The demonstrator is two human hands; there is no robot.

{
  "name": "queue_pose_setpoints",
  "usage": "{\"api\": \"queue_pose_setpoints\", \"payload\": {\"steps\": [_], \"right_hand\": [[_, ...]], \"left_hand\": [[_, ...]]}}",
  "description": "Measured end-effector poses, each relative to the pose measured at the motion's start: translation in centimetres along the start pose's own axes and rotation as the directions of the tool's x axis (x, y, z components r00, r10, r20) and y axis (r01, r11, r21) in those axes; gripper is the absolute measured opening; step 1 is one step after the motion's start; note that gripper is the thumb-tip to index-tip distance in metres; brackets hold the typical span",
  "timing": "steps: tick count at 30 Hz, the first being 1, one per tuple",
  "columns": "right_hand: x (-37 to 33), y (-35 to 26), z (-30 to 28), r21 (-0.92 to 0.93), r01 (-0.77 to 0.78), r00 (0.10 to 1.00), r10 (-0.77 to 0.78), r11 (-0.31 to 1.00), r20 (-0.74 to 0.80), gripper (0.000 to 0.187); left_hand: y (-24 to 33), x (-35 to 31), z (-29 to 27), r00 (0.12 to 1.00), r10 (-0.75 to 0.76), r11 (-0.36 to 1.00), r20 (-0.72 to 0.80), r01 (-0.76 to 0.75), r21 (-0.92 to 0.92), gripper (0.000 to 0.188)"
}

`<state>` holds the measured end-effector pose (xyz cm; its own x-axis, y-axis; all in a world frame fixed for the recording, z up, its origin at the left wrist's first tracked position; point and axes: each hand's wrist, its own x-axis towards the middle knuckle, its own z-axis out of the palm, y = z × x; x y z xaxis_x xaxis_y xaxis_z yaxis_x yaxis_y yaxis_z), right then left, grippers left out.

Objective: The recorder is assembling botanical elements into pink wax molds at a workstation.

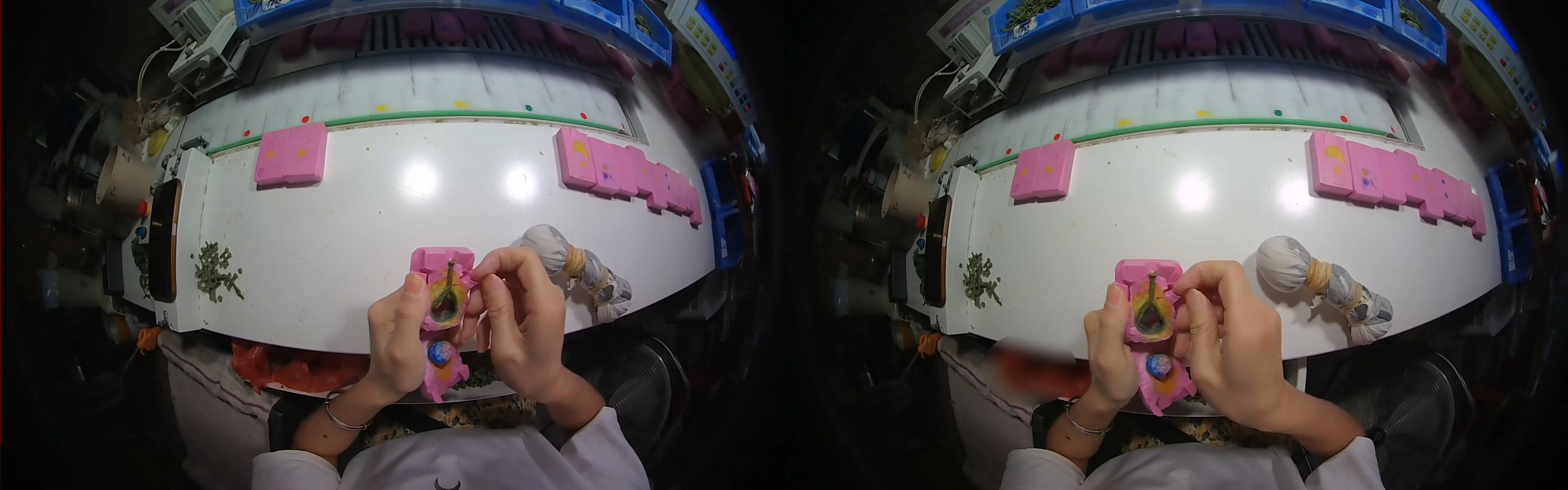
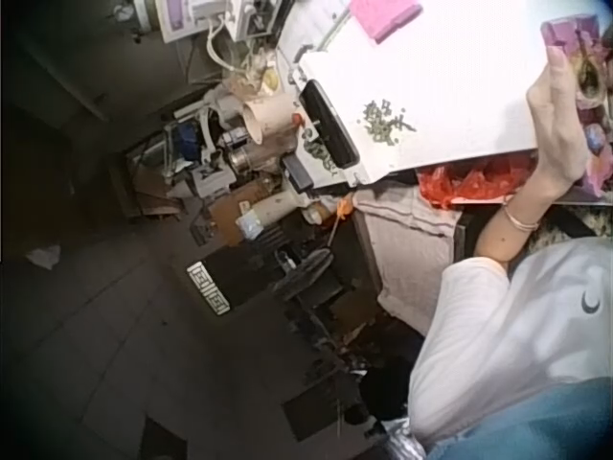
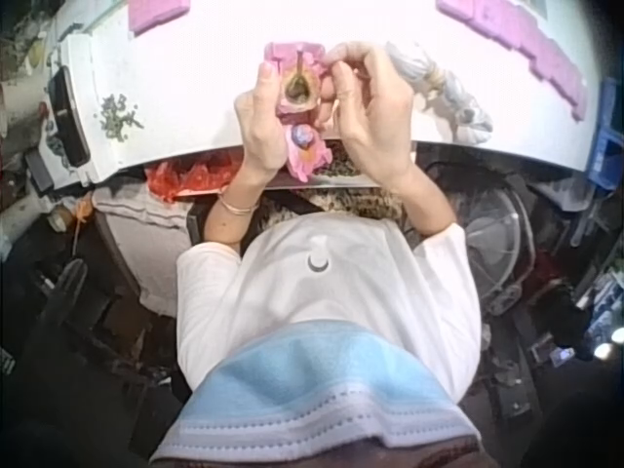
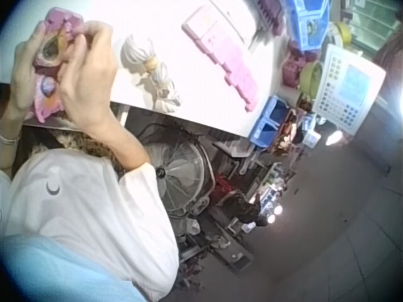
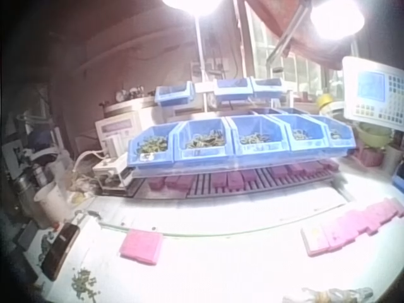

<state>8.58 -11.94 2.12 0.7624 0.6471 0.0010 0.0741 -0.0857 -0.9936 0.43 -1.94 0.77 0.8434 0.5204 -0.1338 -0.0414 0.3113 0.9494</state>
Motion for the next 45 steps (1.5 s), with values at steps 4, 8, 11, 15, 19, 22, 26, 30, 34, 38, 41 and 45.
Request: {"api": "queue_pose_setpoints", "payload": {"steps": [4,8,11,15,19,22,26,30,34,38,41,45], "right_hand": [[0.5,-0.5,-0.1,0.159,-0.088,0.996,0.085,0.983,0.025,0.011],[0.1,0.4,0.1,-0.048,0.077,0.996,-0.075,0.996,0.041,0.010],[0.0,0.3,0.2,0.063,0.027,1.000,-0.027,0.998,0.001,0.013],[0.7,-0.3,-0.3,0.190,-0.103,0.994,0.092,0.976,0.065,0.013],[1.3,-0.9,-1.1,0.149,-0.194,0.972,0.170,0.970,0.160,0.012],[1.0,-0.9,-1.0,0.274,-0.201,0.977,0.173,0.940,0.125,0.012],[0.6,-0.5,-0.9,0.263,-0.175,0.983,0.156,0.949,0.094,0.012],[0.4,-0.8,-0.9,0.148,-0.115,0.993,0.110,0.982,0.041,0.011],[0.3,-0.6,-1.3,0.238,-0.179,0.983,0.161,0.955,0.093,0.012],[0.0,-1.2,-1.4,0.236,-0.307,0.949,0.279,0.922,0.144,0.016],[-0.2,-1.0,-1.2,0.341,-0.336,0.942,0.307,0.878,0.138,0.020],[-0.3,-0.4,-1.7,0.480,-0.368,0.929,0.288,0.797,0.234,0.023]], "left_hand": [[-0.8,0.1,-0.1,0.999,0.042,0.998,-0.016,-0.042,0.046,0.051],[-1.1,0.1,-0.2,0.998,0.070,0.998,-0.001,-0.070,-0.006,0.048],[-0.7,0.3,-0.2,0.999,0.044,0.999,-0.006,-0.044,-0.001,0.047],[-0.7,0.3,-0.2,0.999,0.043,0.999,-0.005,-0.043,-0.007,0.047],[-0.9,0.4,-0.6,1.000,-0.002,0.995,0.029,0.000,0.100,0.060],[-0.7,0.5,-0.5,0.999,-0.023,0.997,0.048,0.020,0.073,0.061],[-1.2,0.4,-0.5,0.995,-0.100,0.992,0.026,0.101,-0.080,0.055],[-1.2,0.5,-0.5,0.995,-0.095,0.995,-0.002,0.095,-0.040,0.061],[-1.2,0.5,-0.4,0.996,-0.085,0.994,-0.025,0.084,-0.070,0.060],[-1.2,0.6,-0.4,0.995,0.005,0.998,-0.102,0.002,0.061,0.057],[-1.3,0.5,-0.4,0.991,0.085,0.993,-0.100,-0.076,0.095,0.050],[-0.9,0.3,0.1,0.988,0.145,0.972,-0.048,-0.134,0.192,0.052]]}}
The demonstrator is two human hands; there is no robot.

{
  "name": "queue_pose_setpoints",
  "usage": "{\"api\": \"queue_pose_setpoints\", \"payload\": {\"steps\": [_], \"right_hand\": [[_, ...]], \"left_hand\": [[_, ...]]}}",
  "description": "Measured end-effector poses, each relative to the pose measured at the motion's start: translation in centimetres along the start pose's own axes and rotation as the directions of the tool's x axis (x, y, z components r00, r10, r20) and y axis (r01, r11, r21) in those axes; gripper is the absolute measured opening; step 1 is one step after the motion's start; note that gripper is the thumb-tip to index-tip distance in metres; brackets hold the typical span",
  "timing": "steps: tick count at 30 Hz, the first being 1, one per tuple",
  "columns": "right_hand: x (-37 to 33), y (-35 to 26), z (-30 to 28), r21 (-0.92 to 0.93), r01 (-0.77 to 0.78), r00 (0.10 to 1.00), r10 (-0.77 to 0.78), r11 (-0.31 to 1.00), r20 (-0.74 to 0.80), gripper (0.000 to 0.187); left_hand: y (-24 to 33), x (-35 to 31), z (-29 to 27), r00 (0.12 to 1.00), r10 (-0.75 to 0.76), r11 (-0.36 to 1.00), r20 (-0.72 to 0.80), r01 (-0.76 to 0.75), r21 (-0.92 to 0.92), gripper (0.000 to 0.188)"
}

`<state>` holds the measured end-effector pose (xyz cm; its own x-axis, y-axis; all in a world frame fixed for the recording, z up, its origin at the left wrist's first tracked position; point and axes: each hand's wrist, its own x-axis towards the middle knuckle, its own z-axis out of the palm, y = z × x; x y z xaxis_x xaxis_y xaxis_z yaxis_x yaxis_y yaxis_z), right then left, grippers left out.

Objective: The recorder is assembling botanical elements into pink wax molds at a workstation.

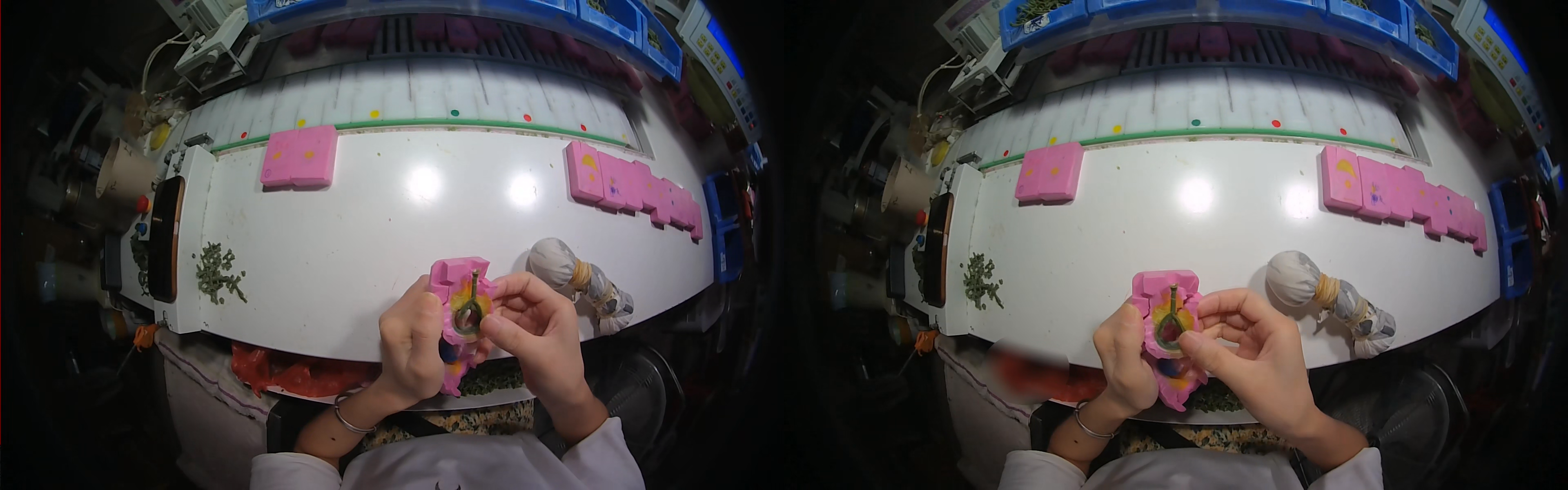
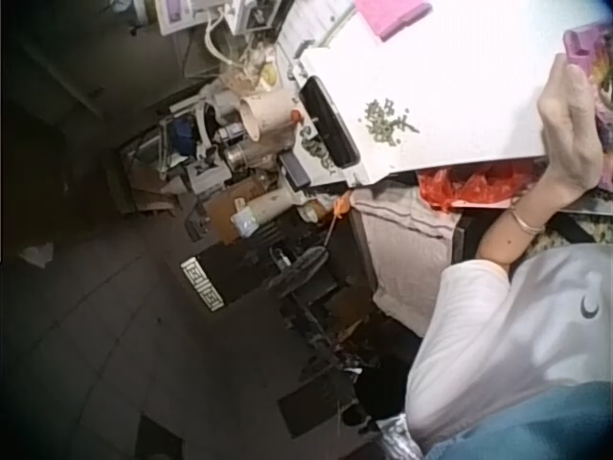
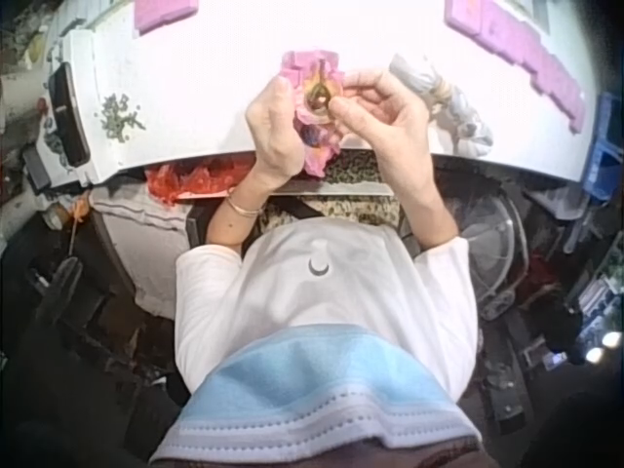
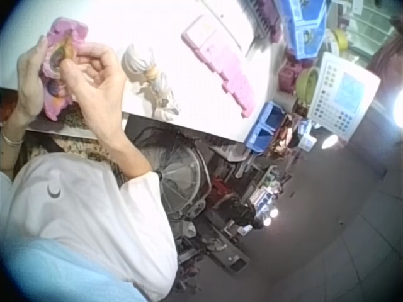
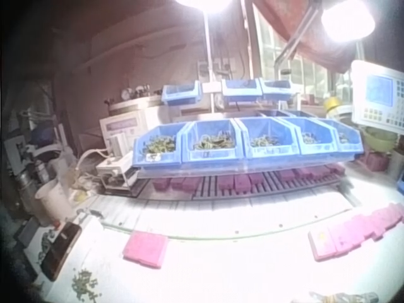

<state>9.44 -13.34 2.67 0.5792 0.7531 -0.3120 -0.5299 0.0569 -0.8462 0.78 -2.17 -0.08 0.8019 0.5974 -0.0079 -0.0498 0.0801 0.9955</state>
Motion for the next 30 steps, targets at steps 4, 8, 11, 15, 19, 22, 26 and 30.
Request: {"api": "queue_pose_setpoints", "payload": {"steps": [4,8,11,15,19,22,26,30], "right_hand": [[0.0,-0.2,-0.1,0.051,-0.092,0.995,0.090,0.994,0.048,0.022],[-0.1,0.0,-0.1,0.038,-0.048,0.999,0.048,0.998,0.021,0.020],[-0.1,0.4,-0.8,0.061,0.016,0.999,-0.018,0.998,0.043,0.018],[-0.2,0.2,-0.9,-0.001,0.088,0.995,-0.088,0.996,0.037,0.017],[-0.2,0.4,-0.5,-0.042,0.174,0.984,-0.175,0.984,-0.034,0.016],[-0.2,0.1,-0.8,-0.110,0.144,0.989,-0.141,0.983,0.037,0.015],[-0.2,0.4,-1.6,-0.176,0.186,0.982,-0.176,0.967,0.069,0.015],[-0.3,0.5,-1.6,-0.125,0.150,0.988,-0.143,0.981,0.061,0.016]], "left_hand": [[-1.7,-0.1,-0.9,0.986,0.164,0.978,0.039,-0.168,0.125,0.050],[-1.7,0.0,-0.8,0.990,0.122,0.989,0.063,-0.127,0.079,0.050],[-1.7,-0.3,-0.8,0.991,0.111,0.990,0.073,-0.117,0.078,0.051],[-2.2,-0.4,-0.8,0.994,0.101,0.990,0.050,-0.106,0.093,0.053],[-2.0,-0.2,-0.4,0.991,0.118,0.988,0.057,-0.123,0.098,0.053],[-2.3,-0.3,0.1,0.988,0.144,0.989,-0.050,-0.146,-0.033,0.038],[-2.8,-0.5,0.0,0.989,0.140,0.990,-0.053,-0.139,0.025,0.038],[-2.2,-0.1,0.2,0.983,0.152,0.988,-0.102,-0.152,0.011,0.037]]}}
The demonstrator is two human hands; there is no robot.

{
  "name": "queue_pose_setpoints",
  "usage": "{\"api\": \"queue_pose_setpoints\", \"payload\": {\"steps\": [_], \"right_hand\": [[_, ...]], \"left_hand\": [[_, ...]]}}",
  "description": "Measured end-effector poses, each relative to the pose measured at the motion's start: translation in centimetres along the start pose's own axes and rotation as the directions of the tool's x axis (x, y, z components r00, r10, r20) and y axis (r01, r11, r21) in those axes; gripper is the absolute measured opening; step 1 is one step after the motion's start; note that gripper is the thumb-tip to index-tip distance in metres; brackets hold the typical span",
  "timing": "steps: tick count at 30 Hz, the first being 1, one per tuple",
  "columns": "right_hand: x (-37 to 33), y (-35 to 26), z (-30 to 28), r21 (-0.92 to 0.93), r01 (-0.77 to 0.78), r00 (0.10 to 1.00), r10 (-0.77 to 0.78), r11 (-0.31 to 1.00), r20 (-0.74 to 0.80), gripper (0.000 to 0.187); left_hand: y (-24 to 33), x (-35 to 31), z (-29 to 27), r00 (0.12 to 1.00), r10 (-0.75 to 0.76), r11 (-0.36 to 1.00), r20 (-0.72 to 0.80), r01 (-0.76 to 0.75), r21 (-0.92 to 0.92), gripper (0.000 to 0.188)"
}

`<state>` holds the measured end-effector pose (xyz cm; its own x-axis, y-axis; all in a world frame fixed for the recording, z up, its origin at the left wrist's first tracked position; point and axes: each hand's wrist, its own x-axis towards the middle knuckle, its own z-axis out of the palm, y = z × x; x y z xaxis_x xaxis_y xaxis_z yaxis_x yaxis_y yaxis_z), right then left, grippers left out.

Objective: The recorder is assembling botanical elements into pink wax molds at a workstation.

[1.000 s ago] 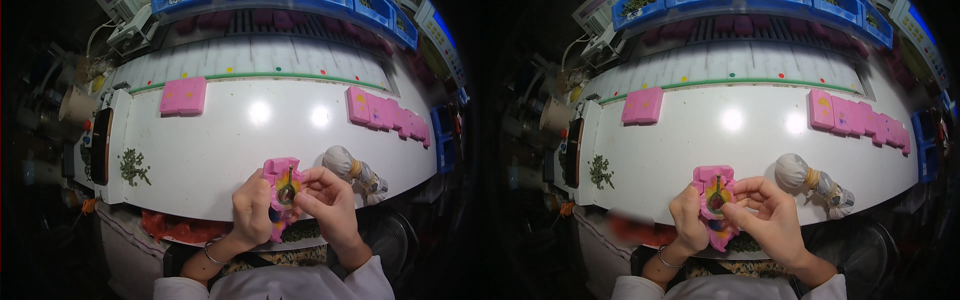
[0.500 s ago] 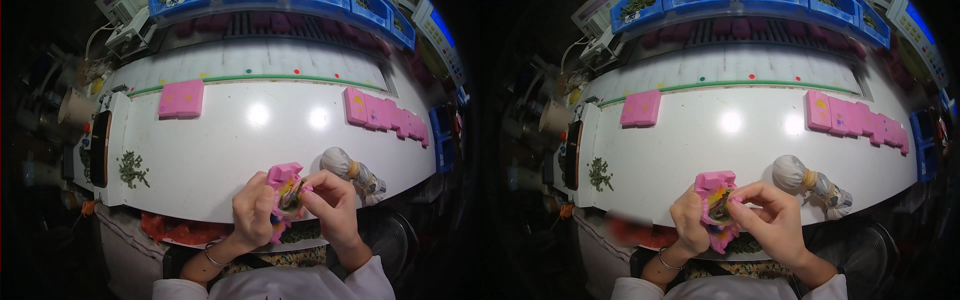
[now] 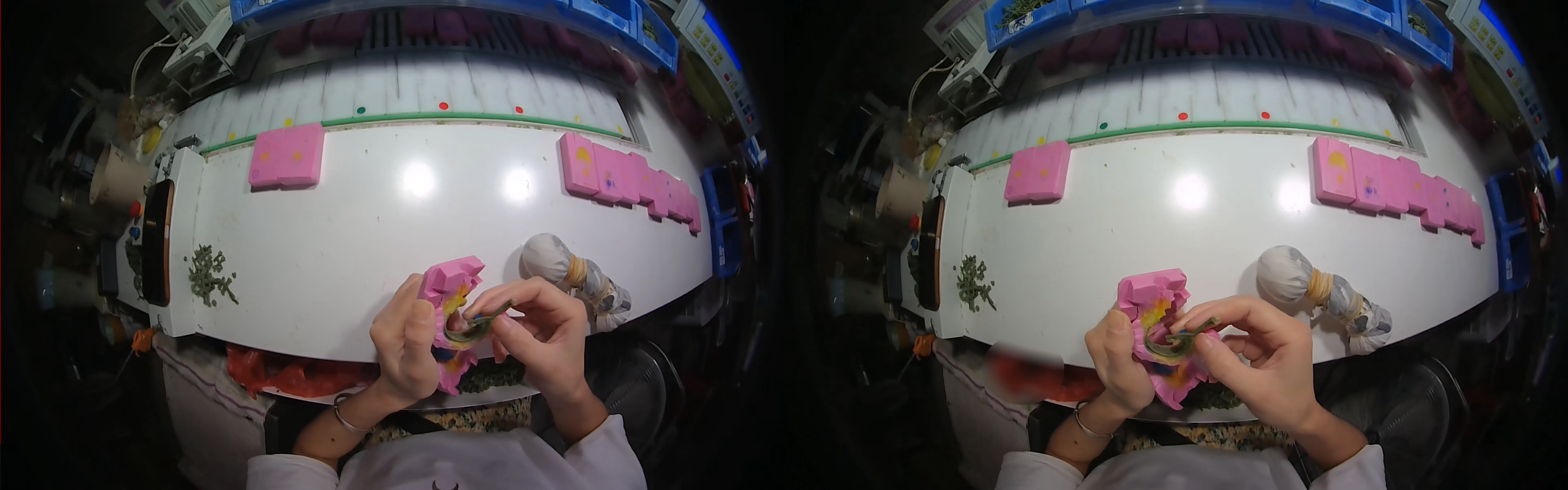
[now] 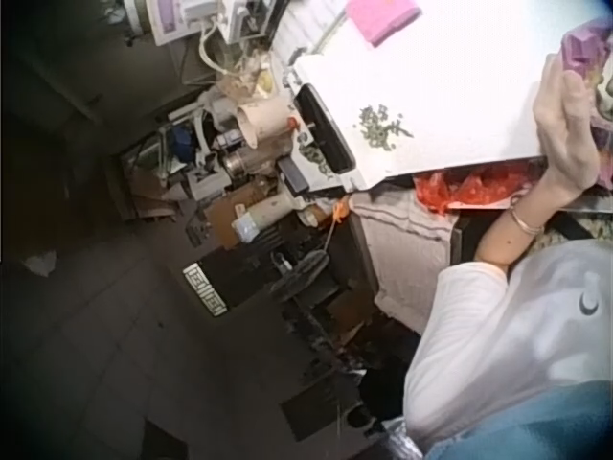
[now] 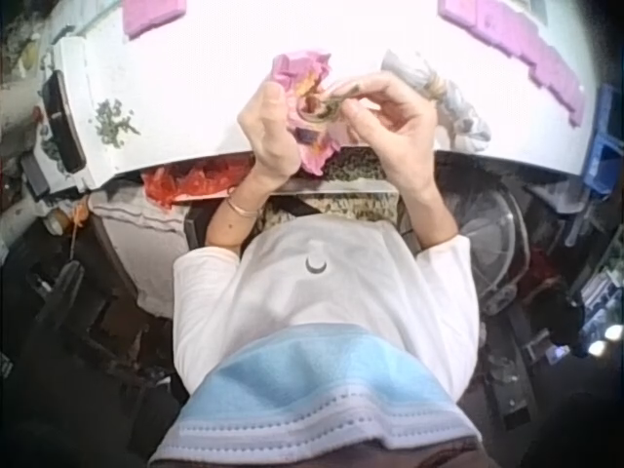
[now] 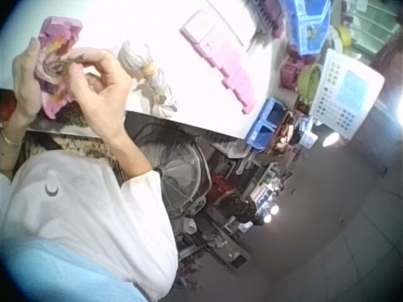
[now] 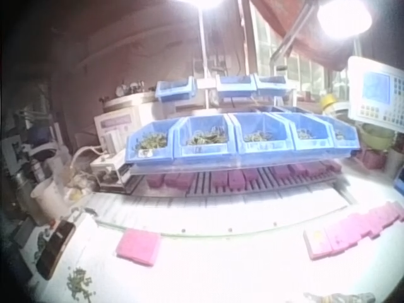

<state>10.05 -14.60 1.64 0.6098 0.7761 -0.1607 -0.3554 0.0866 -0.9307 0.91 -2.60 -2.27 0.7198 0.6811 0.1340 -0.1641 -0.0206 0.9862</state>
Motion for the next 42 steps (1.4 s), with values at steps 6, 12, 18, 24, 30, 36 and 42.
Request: {"api": "queue_pose_setpoints", "payload": {"steps": [6,12,18,24,30,36,42], "right_hand": [[0.0,-0.1,0.1,-0.026,0.029,1.000,-0.029,0.999,0.003,0.016],[0.3,0.1,0.0,-0.065,0.037,0.999,-0.038,0.997,-0.011,0.017],[0.9,-0.1,0.2,-0.367,0.186,0.982,-0.182,0.911,0.048,0.018],[0.8,0.0,1.2,-0.553,0.321,0.947,-0.272,0.769,0.172,0.019],[0.2,0.7,1.6,-0.500,0.226,0.972,-0.227,0.836,0.058,0.018],[-0.6,0.9,2.3,-0.456,0.174,0.977,-0.209,0.873,-0.028,0.015],[-1.3,2.0,2.6,-0.337,0.167,0.968,-0.218,0.927,-0.120,0.016]], "left_hand": [[0.4,0.3,0.8,0.999,-0.024,0.997,-0.021,0.022,-0.068,0.039],[0.0,-0.4,-0.4,0.990,-0.138,0.989,0.029,0.136,0.053,0.032],[0.8,1.3,-0.5,0.936,0.351,0.884,-0.007,-0.328,0.334,0.028],[3.2,1.8,-1.8,0.937,0.147,0.942,0.316,-0.229,0.243,0.023],[4.4,1.6,-3.1,0.949,0.074,0.955,0.305,-0.156,0.251,0.019],[5.0,1.3,-3.6,0.942,0.045,0.960,0.332,-0.132,0.246,0.018],[4.6,1.0,-4.1,0.948,-0.004,0.968,0.319,-0.077,0.240,0.015]]}}
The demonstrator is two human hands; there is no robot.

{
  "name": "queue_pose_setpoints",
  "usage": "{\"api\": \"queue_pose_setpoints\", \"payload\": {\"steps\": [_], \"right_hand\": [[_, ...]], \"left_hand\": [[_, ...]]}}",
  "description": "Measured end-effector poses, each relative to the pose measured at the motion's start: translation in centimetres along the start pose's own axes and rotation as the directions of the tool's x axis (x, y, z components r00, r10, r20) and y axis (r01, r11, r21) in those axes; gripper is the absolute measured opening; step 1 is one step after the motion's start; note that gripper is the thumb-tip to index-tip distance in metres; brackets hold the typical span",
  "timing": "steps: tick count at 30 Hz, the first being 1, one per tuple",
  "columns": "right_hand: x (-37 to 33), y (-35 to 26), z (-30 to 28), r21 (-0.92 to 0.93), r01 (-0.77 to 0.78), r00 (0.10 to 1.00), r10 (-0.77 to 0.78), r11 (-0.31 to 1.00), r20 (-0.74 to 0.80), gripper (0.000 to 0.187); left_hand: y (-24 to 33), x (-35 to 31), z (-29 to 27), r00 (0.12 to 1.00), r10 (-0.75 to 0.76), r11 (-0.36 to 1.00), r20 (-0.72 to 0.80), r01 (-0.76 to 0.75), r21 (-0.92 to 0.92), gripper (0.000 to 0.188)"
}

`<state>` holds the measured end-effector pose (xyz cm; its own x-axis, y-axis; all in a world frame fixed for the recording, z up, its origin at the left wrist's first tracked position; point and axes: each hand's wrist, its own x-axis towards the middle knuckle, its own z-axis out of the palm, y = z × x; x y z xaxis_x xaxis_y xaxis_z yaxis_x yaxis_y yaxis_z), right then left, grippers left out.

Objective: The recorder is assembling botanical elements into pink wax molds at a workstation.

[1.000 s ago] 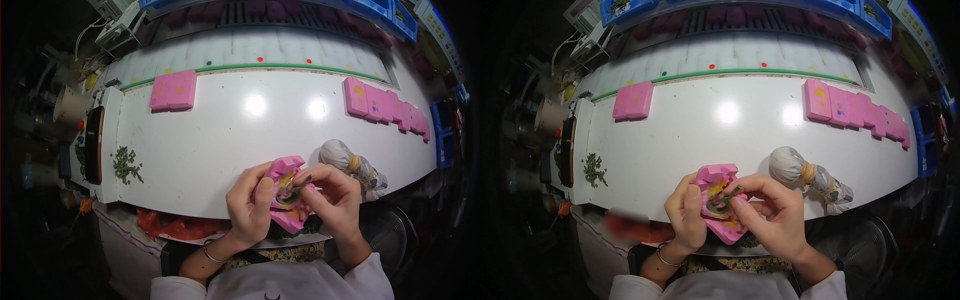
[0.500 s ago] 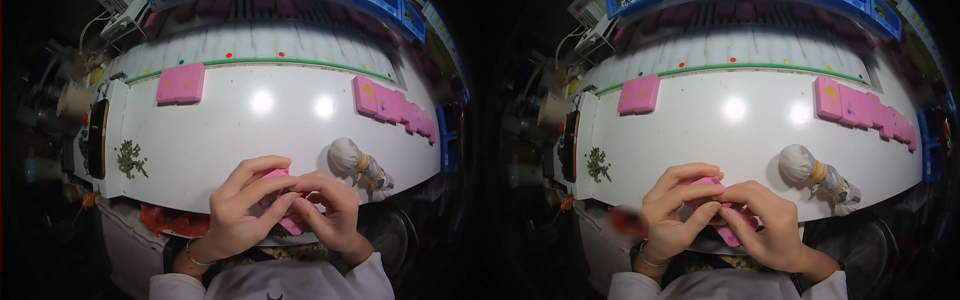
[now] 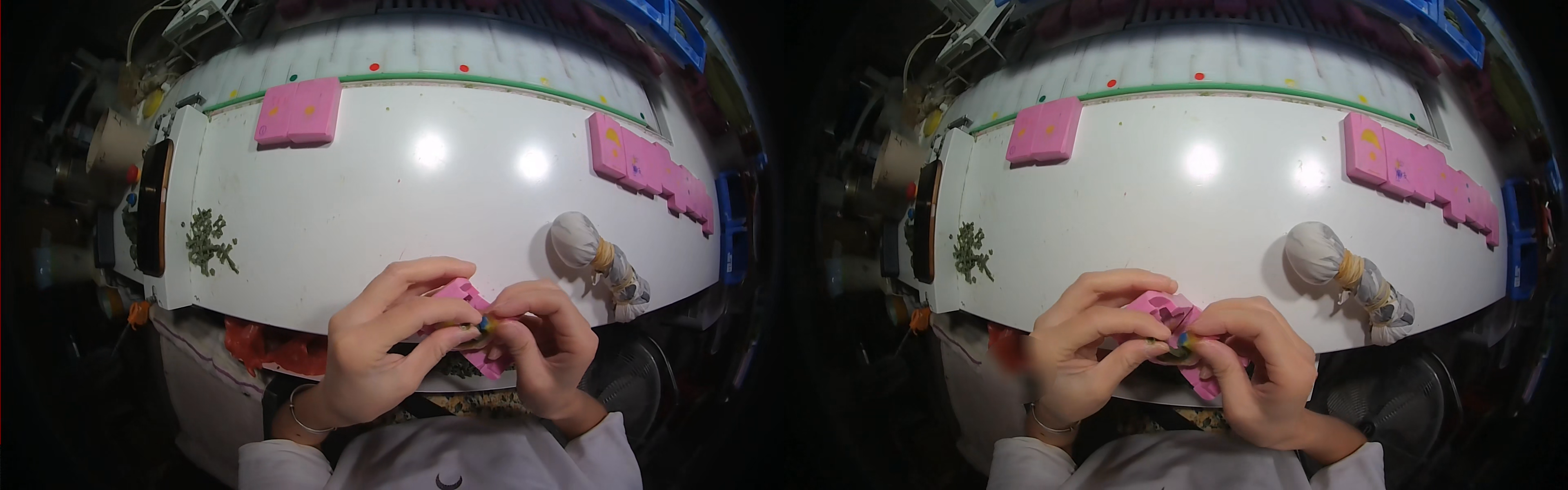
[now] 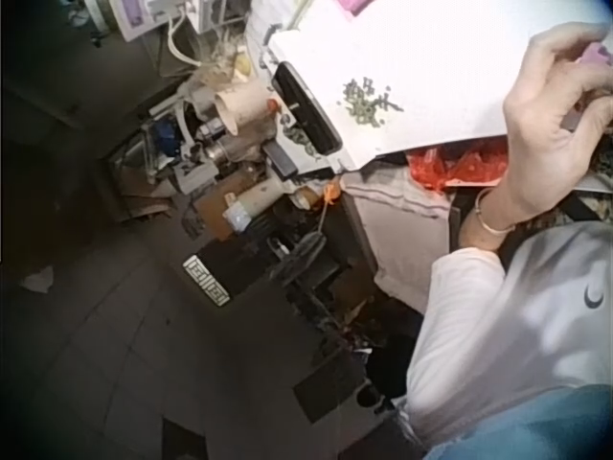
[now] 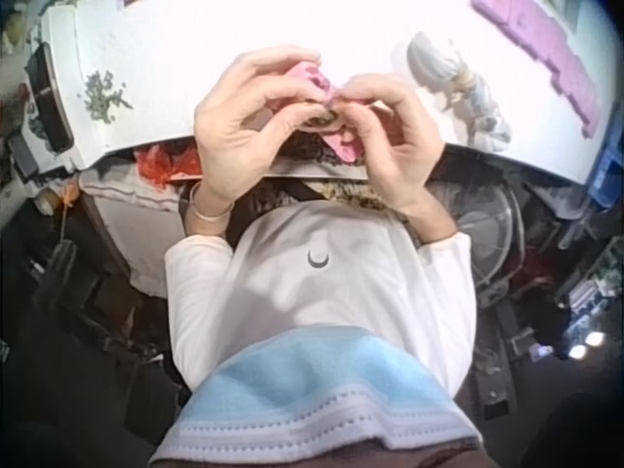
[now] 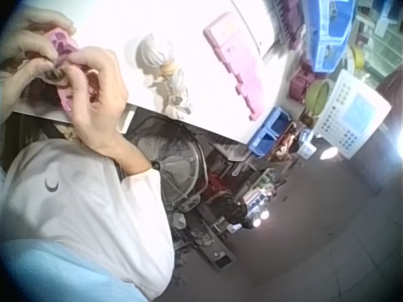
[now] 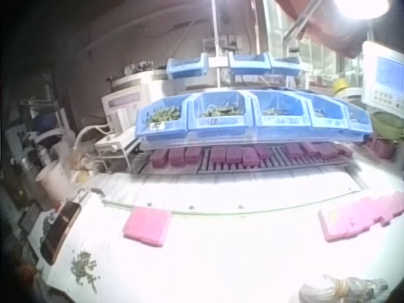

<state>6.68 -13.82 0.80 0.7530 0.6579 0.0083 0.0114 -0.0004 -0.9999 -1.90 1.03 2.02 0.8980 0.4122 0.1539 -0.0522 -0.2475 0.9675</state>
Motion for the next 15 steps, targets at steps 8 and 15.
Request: {"api": "queue_pose_setpoints", "payload": {"steps": [8,15], "right_hand": [[-0.4,0.7,-0.2,-0.077,0.148,0.989,-0.150,0.986,-0.016,0.016],[0.1,0.9,-0.6,-0.235,0.282,0.959,-0.269,0.930,0.084,0.013]], "left_hand": [[-0.7,-0.5,-0.5,1.000,-0.009,0.998,0.021,0.010,-0.061,0.020],[-0.1,-0.2,-0.7,0.998,-0.056,0.998,0.007,0.056,-0.005,0.024]]}}
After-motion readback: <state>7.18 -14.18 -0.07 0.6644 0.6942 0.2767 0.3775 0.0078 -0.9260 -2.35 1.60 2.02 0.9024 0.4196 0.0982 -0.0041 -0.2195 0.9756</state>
